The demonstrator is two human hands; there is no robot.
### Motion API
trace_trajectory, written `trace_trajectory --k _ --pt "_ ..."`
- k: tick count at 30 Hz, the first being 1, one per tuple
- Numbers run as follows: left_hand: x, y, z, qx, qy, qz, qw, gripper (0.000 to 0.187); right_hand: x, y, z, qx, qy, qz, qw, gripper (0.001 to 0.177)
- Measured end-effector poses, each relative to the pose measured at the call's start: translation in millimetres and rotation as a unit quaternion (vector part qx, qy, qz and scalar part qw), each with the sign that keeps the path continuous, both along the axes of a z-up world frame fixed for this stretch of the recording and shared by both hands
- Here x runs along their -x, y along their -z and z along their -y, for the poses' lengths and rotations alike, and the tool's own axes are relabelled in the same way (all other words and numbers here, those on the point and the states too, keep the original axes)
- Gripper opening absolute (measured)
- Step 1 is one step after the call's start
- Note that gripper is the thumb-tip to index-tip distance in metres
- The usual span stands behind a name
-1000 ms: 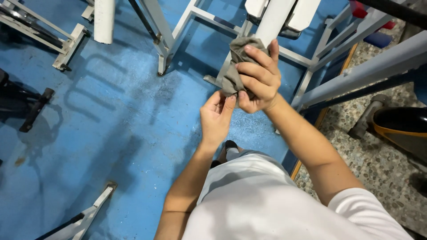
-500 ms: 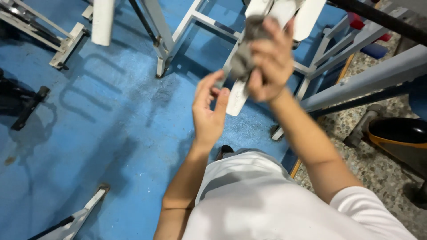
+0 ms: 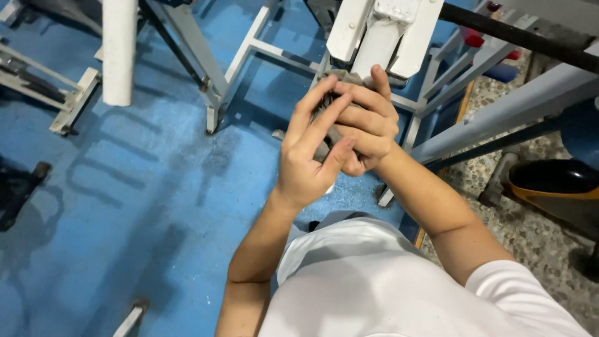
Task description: Wiping down gym weight machines and equipment frames with a cloth.
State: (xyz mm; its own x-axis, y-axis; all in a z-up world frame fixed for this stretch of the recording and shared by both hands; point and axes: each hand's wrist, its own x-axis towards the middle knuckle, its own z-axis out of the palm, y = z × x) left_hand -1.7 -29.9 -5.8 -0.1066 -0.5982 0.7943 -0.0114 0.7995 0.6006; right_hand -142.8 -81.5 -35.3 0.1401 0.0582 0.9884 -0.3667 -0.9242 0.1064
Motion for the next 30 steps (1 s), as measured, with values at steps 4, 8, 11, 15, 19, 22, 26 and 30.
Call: trace_trajectory --k 4,8,11,15,19,22,26,30 --pt "-16.7 7.2 2.9 -0.002 0.05 0.048 0.998 0.044 -7.8 10.0 -8.4 -0.035 0.008 0.037 0.999 0.043" --pt "-34.0 16.5 11.9 -0.008 0.154 0.103 0.983 0.054 -14.8 19.9 -10.6 -0.066 0.034 0.097 0.992 0.05" --pt "-45.1 22.5 18.7 0.005 0.194 0.11 0.975 0.054 -14.5 22.5 -11.6 -0.062 0.024 0.097 0.993 0.05" --pt "-52.4 34.4 24.2 0.045 0.207 0.117 0.97 0.045 -18.3 26.7 -39.4 -0.139 0.074 0.082 0.984 0.053" --pt "-69.8 42.5 19.2 0.077 0.227 0.12 0.963 0.048 -50.9 32.1 -78.7 -0.215 0.119 0.136 0.96 0.041" --pt "-85.7 52.4 17.7 0.081 0.264 0.126 0.953 0.047 -82.7 27.8 -114.4 -0.278 0.191 0.137 0.931 0.038" --pt "-91.9 61.8 20.2 0.068 0.311 0.104 0.942 0.04 -107.1 23.8 -126.5 -0.279 0.317 0.148 0.894 0.047" --pt "-85.7 68.0 41.4 0.101 0.313 0.109 0.938 0.046 -131.6 -13.0 -150.8 -0.321 0.471 0.092 0.817 0.051"
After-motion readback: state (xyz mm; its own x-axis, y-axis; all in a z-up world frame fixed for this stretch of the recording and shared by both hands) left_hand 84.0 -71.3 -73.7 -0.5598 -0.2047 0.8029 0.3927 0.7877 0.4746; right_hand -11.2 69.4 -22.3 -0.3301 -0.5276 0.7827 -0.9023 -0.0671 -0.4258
